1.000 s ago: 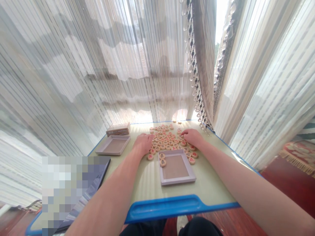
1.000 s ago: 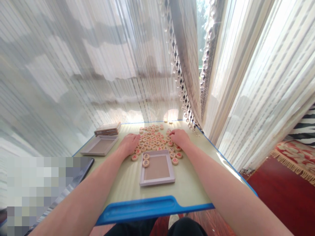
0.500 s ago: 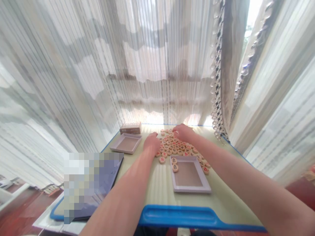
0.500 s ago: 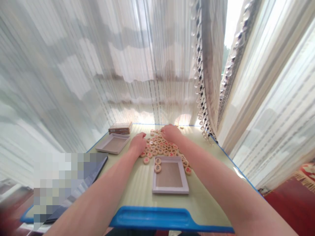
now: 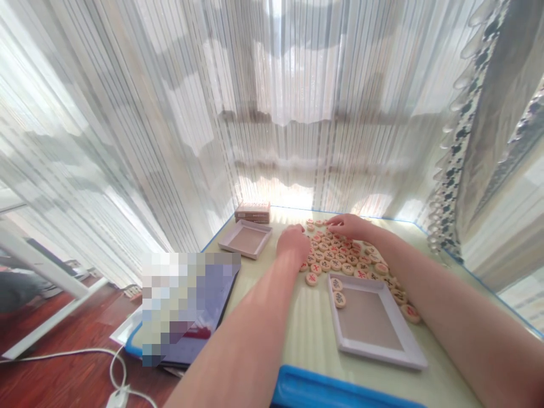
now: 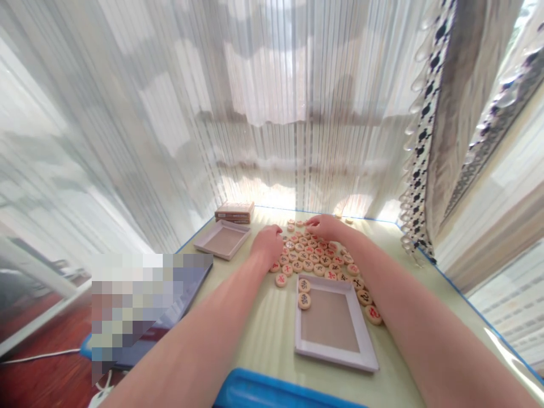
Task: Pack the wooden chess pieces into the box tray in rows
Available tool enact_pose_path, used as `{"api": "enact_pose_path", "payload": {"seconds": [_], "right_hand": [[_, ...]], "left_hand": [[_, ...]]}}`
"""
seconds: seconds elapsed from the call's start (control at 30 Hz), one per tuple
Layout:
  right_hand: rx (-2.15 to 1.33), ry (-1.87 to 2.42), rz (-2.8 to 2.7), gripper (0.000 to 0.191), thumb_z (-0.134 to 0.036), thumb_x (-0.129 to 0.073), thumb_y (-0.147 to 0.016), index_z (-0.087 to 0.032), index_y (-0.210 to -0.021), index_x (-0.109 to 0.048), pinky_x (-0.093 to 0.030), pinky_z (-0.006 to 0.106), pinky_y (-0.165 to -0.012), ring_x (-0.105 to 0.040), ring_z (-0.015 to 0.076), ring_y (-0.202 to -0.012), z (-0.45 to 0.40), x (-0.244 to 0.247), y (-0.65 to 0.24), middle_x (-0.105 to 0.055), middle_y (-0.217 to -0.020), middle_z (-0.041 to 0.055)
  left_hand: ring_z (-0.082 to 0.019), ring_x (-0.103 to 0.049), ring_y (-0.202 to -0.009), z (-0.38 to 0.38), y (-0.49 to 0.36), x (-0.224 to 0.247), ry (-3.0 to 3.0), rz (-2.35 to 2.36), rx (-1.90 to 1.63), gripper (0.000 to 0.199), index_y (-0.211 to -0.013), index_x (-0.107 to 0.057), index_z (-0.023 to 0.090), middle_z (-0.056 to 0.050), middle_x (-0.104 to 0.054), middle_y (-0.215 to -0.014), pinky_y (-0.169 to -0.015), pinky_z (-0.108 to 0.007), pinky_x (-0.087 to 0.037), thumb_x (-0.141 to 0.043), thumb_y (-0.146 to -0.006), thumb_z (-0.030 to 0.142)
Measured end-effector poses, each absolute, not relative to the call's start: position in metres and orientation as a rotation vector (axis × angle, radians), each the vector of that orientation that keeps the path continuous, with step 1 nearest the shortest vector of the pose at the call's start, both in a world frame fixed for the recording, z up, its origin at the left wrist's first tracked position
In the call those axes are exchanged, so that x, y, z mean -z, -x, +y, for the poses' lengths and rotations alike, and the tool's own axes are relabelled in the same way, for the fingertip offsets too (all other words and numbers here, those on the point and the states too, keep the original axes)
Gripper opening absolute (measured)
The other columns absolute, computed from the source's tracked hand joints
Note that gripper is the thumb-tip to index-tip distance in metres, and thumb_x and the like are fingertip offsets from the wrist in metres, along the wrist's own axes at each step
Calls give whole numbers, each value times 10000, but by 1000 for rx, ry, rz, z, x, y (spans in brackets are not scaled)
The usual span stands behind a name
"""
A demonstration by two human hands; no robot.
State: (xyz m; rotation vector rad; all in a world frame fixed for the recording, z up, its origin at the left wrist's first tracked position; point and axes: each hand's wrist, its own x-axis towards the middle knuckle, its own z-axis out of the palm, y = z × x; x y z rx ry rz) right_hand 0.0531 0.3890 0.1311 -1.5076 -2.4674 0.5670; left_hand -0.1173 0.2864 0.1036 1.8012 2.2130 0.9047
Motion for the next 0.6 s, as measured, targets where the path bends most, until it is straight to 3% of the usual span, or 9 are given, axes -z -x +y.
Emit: {"api": "enact_pose_path", "payload": {"seconds": [0.1,0.3,0.43,0.6], "right_hand": [[-510,1531,-2484,373,-456,-492,-746,-219,-984,-654,-436,246,-557,-584,145,-617,384,-130,-54,-669,-902,44],[-99,1427,-2606,367,-477,-466,-748,-217,-910,-669,-414,274,-691,-583,201,-828,389,-118,-48,-670,-921,41],[-5,1429,-2630,345,-436,-443,-763,-193,-867,-666,-396,282,-668,-579,206,-789,395,-112,-43,-677,-860,52],[-148,1455,-2565,248,-341,-474,-757,-182,-811,-656,-394,244,-614,-590,165,-695,392,-114,-44,-678,-742,33]], "left_hand": [[-194,-531,-980,284,116,-105,-1820,2209,-879,300,-967,-589,183,-83,-599,-1064,-848,-290,-401,-370,-764,161],[-202,-531,-966,281,114,-109,-1845,2219,-818,293,-948,-602,176,-88,-600,-1048,-830,-295,-413,-367,-773,187],[-226,-532,-955,280,113,-108,-1890,2227,-789,301,-933,-610,159,-110,-604,-1018,-804,-326,-427,-351,-787,200],[-222,-527,-958,282,113,-105,-1907,2217,-798,285,-914,-620,166,-105,-609,-1001,-802,-318,-429,-368,-783,189]]}}
